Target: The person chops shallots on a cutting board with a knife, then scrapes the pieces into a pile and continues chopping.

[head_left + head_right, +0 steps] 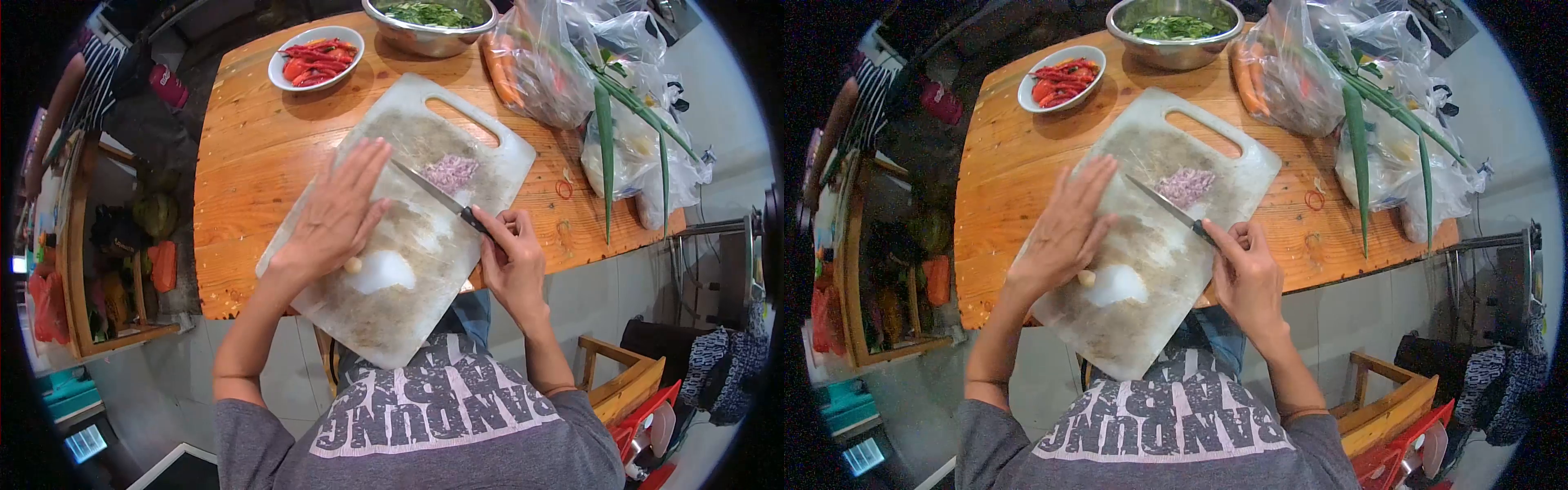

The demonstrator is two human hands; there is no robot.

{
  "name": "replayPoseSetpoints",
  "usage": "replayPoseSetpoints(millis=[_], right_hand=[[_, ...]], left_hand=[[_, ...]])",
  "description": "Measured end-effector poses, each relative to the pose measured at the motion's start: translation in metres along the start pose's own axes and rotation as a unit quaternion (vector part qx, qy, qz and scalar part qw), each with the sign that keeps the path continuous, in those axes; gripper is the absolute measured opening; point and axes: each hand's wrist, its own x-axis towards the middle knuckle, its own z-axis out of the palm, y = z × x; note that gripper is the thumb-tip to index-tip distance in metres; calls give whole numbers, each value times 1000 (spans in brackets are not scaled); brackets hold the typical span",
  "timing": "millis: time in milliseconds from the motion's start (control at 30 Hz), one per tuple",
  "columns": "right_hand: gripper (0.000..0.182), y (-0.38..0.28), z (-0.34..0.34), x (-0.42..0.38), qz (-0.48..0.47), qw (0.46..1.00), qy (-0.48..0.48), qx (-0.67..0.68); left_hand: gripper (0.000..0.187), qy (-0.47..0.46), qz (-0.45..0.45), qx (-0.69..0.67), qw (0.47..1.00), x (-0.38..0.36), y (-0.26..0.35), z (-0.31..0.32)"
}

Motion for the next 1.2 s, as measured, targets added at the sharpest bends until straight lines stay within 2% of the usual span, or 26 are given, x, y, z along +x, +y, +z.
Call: replayPoseSetpoints(millis=[133,267,333,767,1200], right_hand=[[45,5,0,0,-2,1000,19,11],[44,6,-6,0,-3,1000,23,18],[45,8,-5,-2,-40,998,27,33],[40,-21,-19,27,-110,994,10,-14],[51,-8,-19,10,-45,996,-45,59]], left_hand=[[68,-88,22,-58,994,18,-11,12],[69,-130,36,-21,991,24,-18,16],[70,-144,43,25,988,22,-20,16],[80,-187,18,-26,982,35,-28,10],[80,-171,34,0,985,31,-32,15]])
